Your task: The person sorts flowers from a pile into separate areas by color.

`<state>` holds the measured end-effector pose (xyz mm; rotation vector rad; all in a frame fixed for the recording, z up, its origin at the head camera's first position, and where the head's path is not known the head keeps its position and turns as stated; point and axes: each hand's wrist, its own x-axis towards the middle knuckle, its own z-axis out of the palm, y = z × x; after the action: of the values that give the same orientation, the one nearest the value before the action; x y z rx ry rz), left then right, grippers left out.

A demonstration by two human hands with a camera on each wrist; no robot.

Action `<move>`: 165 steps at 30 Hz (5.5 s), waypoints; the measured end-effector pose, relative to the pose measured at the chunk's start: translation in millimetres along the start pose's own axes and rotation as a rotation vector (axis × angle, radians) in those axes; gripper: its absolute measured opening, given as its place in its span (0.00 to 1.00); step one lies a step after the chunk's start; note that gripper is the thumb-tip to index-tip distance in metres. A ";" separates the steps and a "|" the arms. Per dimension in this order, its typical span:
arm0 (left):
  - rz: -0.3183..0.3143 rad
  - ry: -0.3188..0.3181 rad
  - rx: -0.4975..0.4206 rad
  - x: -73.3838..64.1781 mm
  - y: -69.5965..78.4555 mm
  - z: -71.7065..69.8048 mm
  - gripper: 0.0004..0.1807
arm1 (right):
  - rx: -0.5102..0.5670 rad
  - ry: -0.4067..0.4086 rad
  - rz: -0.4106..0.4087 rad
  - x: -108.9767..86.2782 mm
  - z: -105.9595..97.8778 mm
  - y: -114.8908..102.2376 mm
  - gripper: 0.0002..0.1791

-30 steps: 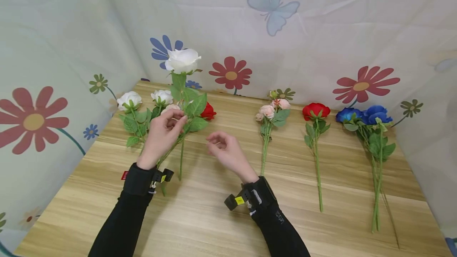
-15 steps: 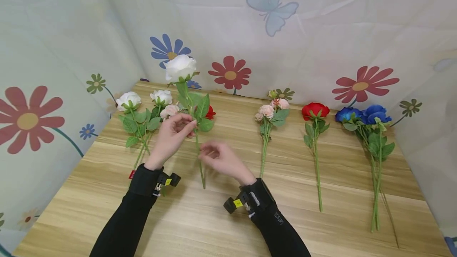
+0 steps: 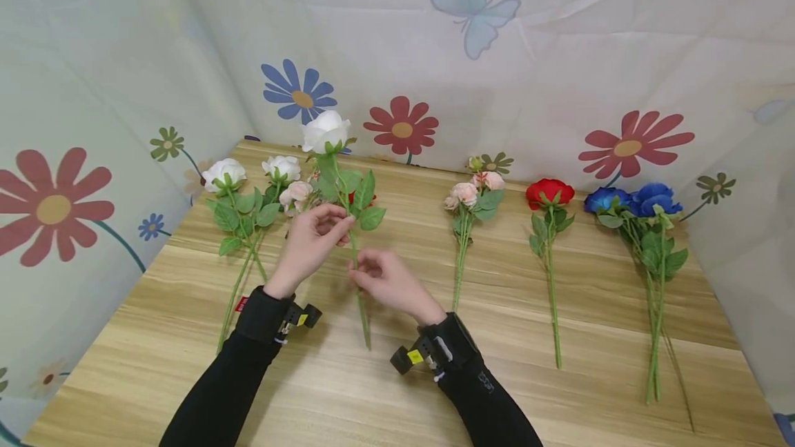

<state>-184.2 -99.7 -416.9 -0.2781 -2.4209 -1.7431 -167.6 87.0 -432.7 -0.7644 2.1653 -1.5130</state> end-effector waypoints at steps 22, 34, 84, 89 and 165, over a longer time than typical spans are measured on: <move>0.016 -0.075 0.190 -1.5 -1.1 -3.7 0.11 | 0.432 0.127 0.179 -18.5 -28.2 15.8 0.17; 0.023 -0.076 0.207 -1.4 -1.3 -5.4 0.10 | 0.603 0.153 0.311 -14.3 -33.8 26.5 0.15; -0.014 -0.123 0.291 0.1 0.4 -8.2 0.11 | -0.527 0.192 0.211 -11.0 -6.0 30.7 0.20; -0.018 -0.123 0.295 0.3 -0.4 -7.7 0.10 | -0.520 0.193 0.223 -10.2 -4.6 30.0 0.20; -0.360 -0.344 0.877 -15.8 -10.4 -72.1 0.04 | -0.154 0.324 0.004 19.5 25.5 -2.9 0.12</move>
<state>-170.6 -172.4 -407.3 -0.0246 -3.3548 -0.5729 -167.0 55.3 -438.9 -0.5934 2.5419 -1.5723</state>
